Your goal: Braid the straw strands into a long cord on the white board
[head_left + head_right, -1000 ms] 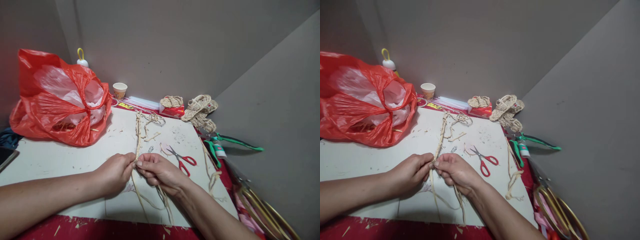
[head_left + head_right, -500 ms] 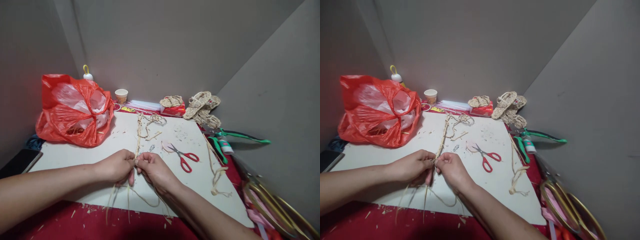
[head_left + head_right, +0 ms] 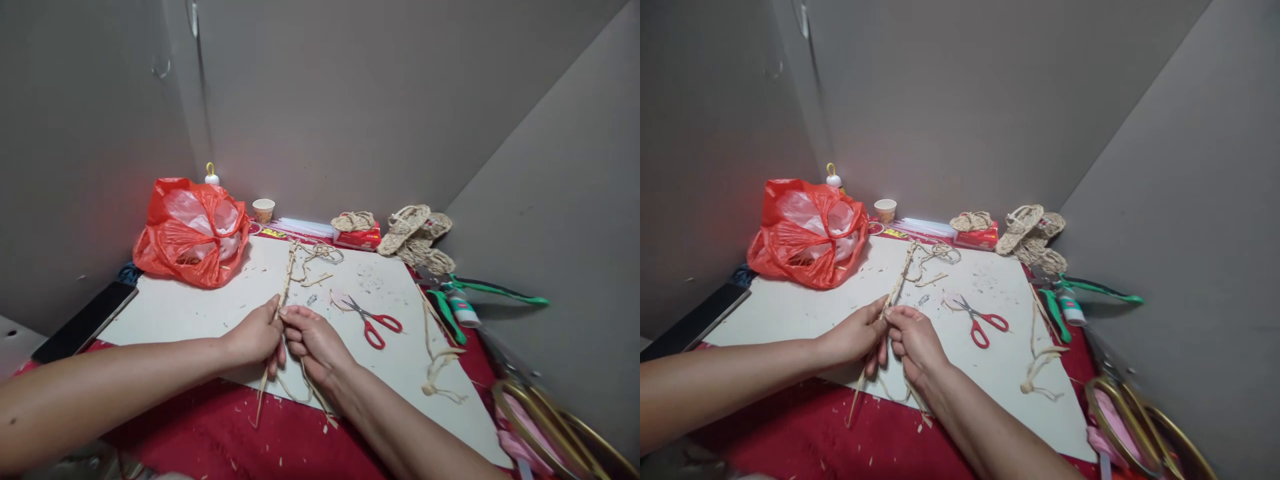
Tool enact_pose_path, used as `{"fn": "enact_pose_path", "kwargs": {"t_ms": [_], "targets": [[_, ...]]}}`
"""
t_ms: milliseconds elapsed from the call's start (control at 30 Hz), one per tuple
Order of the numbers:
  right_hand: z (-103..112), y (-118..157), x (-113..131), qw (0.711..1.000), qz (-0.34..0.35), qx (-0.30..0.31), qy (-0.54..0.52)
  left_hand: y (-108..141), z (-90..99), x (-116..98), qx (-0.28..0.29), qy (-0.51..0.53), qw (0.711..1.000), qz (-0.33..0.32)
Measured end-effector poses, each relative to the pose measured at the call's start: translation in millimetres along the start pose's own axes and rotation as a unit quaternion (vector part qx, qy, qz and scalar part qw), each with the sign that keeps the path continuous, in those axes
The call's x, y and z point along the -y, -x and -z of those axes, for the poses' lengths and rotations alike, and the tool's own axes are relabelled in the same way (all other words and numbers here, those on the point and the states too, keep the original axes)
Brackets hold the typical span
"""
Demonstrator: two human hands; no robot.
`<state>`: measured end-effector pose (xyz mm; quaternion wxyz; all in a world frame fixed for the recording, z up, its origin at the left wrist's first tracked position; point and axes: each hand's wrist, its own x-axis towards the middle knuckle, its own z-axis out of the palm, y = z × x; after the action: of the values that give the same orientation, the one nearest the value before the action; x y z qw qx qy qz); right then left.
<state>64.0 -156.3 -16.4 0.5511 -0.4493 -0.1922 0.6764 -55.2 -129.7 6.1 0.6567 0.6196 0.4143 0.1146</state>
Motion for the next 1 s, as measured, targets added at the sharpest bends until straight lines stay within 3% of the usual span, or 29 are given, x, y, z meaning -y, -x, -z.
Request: {"fn": "enact_pose_path", "kwargs": {"t_ms": [300, 400, 500, 533, 600, 667, 700, 767, 833, 900, 1000], "targets": [[-3.8, 5.1, -6.6, 1.0, 0.006, 0.001, 0.006, -4.4, -11.2, 18.5, -0.064, -0.012, 0.996, -0.061], [-4.0, 4.9, -5.8, 1.0, 0.011, 0.004, 0.002, 4.3, -3.6, 18.1, -0.052, -0.037, 0.996, -0.059], [-2.1, 3.0, -4.0, 1.0, 0.013, 0.0, -0.006, 19.3, 15.4, 9.3, -0.029, -0.089, 0.996, -0.011], [-1.5, 2.4, -3.1, 1.0, 0.012, -0.001, -0.007, 23.5, 22.8, 5.0, -0.057, -0.114, 0.992, -0.012], [-1.0, 1.8, -1.0, 1.0, 0.009, 0.0, -0.005, 27.6, 35.0, -3.7, -0.182, -0.136, 0.97, -0.085], [-1.4, 2.0, 1.5, 1.0, 0.007, 0.004, 0.001, 24.1, 39.6, -9.6, -0.226, -0.094, 0.961, -0.125], [-1.7, 2.4, 2.8, 1.0, 0.006, 0.006, 0.004, 19.8, 38.6, -10.8, -0.202, -0.052, 0.971, -0.115], [-1.9, 3.3, 5.4, 1.0, 0.002, 0.018, 0.016, 8.6, 31.7, -10.1, -0.095, 0.038, 0.993, -0.058], [-0.5, 3.5, 7.8, 0.999, 0.011, 0.037, 0.033, -2.6, 23.5, -6.7, -0.012, 0.088, 0.996, -0.015], [3.0, 2.2, 9.9, 0.997, 0.026, 0.043, 0.065, -10.5, 19.5, -2.8, 0.008, 0.068, 0.998, -0.007], [10.7, -2.3, 12.5, 0.991, 0.03, 0.026, 0.125, -15.3, 23.6, 0.5, -0.014, -0.042, 0.998, -0.043]]}}
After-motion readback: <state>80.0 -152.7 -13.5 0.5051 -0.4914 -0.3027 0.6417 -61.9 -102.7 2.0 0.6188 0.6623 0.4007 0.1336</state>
